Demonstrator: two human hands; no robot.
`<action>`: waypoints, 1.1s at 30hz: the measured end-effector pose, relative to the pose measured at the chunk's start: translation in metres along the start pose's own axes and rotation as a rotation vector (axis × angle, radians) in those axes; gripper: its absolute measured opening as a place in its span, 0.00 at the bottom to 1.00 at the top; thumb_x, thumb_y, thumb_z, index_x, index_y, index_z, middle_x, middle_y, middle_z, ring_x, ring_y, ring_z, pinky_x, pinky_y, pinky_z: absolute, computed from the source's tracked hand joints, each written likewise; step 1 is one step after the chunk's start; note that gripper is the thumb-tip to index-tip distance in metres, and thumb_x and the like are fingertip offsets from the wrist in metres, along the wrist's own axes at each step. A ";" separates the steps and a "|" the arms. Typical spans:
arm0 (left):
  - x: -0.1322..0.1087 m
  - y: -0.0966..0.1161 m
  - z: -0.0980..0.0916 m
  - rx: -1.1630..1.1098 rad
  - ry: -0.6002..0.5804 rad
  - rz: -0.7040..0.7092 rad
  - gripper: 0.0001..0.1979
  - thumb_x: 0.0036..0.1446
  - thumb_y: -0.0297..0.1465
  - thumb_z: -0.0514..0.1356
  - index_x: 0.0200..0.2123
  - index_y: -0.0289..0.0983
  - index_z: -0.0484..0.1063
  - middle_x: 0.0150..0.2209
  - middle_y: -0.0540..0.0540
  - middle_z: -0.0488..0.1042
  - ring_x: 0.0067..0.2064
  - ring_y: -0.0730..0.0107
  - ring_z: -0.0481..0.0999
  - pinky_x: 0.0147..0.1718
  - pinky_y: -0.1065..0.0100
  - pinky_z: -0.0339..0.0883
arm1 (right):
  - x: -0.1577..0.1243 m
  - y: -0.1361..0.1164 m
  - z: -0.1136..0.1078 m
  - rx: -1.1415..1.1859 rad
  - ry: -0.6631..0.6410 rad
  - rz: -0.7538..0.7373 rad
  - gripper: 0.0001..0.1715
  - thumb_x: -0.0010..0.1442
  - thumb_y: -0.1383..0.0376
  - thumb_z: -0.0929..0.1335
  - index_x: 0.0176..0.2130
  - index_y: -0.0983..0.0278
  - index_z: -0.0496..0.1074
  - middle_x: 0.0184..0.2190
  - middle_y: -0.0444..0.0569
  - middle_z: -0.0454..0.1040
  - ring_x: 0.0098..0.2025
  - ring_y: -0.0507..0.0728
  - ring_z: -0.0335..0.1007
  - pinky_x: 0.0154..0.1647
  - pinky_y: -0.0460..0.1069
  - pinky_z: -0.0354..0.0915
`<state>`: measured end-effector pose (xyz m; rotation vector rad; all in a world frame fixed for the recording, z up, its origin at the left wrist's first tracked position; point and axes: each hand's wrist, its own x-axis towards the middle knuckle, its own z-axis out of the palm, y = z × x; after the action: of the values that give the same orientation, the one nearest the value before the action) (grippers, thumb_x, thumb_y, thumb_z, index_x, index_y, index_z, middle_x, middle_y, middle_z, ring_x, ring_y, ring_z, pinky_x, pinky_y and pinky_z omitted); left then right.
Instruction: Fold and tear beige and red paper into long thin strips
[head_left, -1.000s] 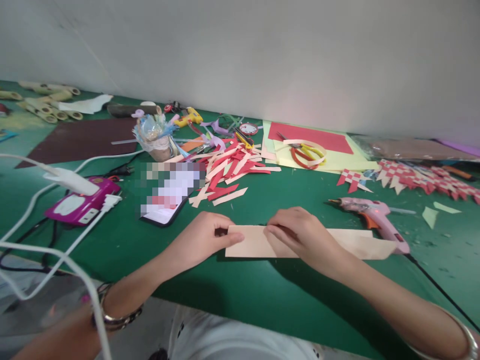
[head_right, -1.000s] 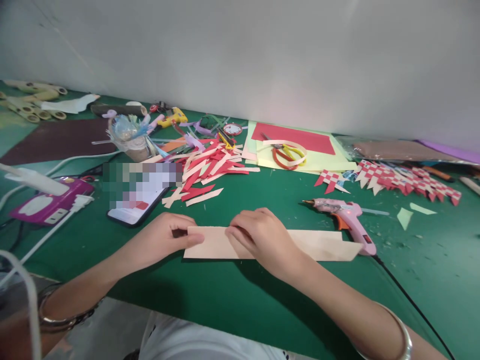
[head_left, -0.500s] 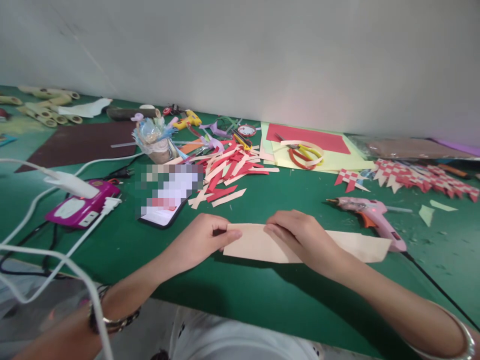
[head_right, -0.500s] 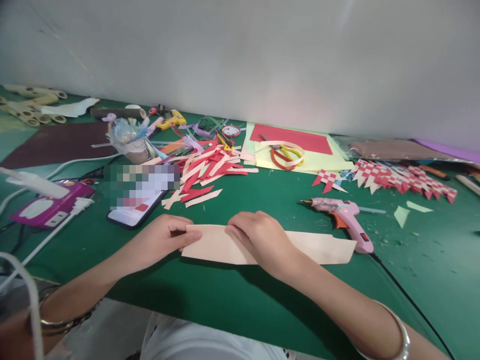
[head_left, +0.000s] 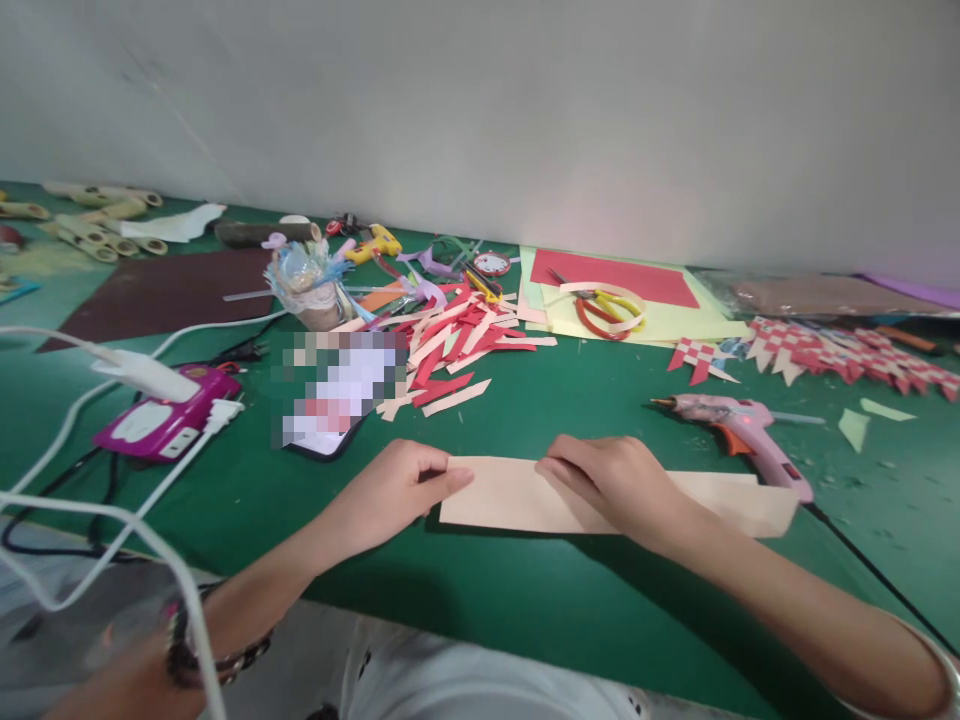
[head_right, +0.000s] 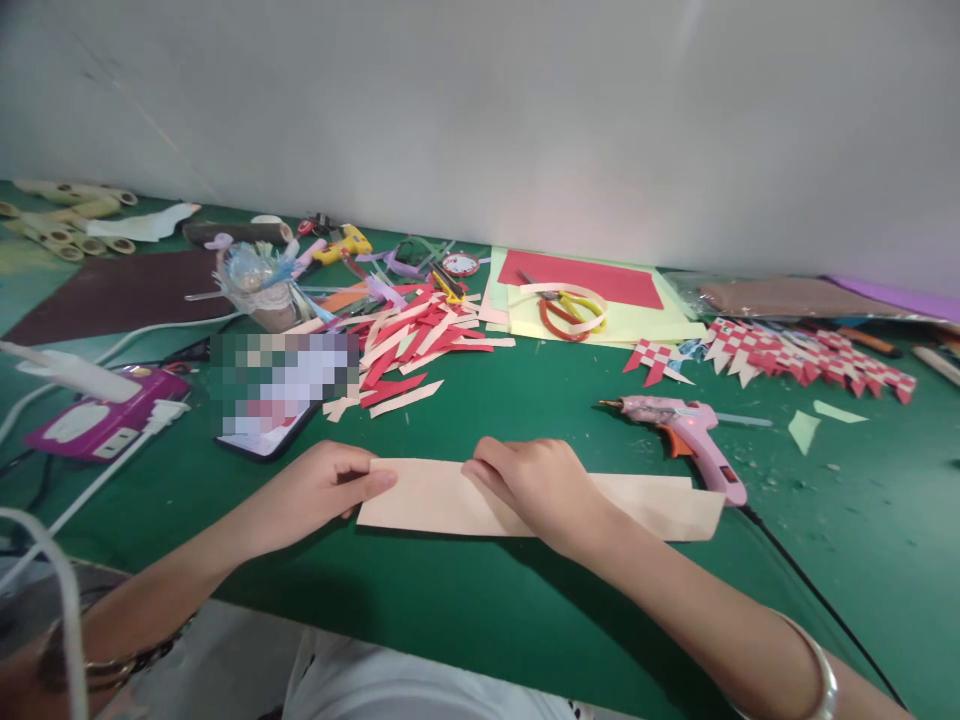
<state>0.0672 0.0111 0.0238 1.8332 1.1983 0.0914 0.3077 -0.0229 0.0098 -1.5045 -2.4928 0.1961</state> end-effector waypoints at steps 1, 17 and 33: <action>0.000 0.000 0.001 0.036 0.011 0.008 0.23 0.57 0.46 0.48 0.18 0.36 0.55 0.17 0.54 0.54 0.22 0.76 0.56 0.21 0.72 0.45 | 0.000 0.001 0.002 -0.020 -0.018 0.005 0.21 0.65 0.61 0.54 0.29 0.63 0.68 0.20 0.44 0.73 0.20 0.50 0.66 0.20 0.44 0.46; 0.007 -0.006 0.021 0.896 0.423 0.180 0.11 0.59 0.36 0.53 0.32 0.35 0.69 0.33 0.46 0.70 0.33 0.65 0.71 0.26 0.68 0.58 | 0.007 -0.010 0.035 -0.302 -0.035 0.070 0.17 0.61 0.62 0.57 0.25 0.63 0.67 0.16 0.45 0.71 0.16 0.52 0.63 0.19 0.47 0.34; 0.001 -0.014 0.049 0.696 -0.055 0.693 0.37 0.54 0.55 0.46 0.62 0.42 0.49 0.64 0.44 0.47 0.64 0.50 0.42 0.59 0.48 0.41 | 0.006 -0.007 0.037 -0.231 -0.048 0.032 0.10 0.58 0.65 0.59 0.28 0.62 0.65 0.20 0.42 0.73 0.17 0.50 0.64 0.19 0.46 0.35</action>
<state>0.0831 -0.0181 -0.0154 2.7823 0.5190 0.0078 0.2895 -0.0202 -0.0241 -1.6448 -2.6046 -0.0543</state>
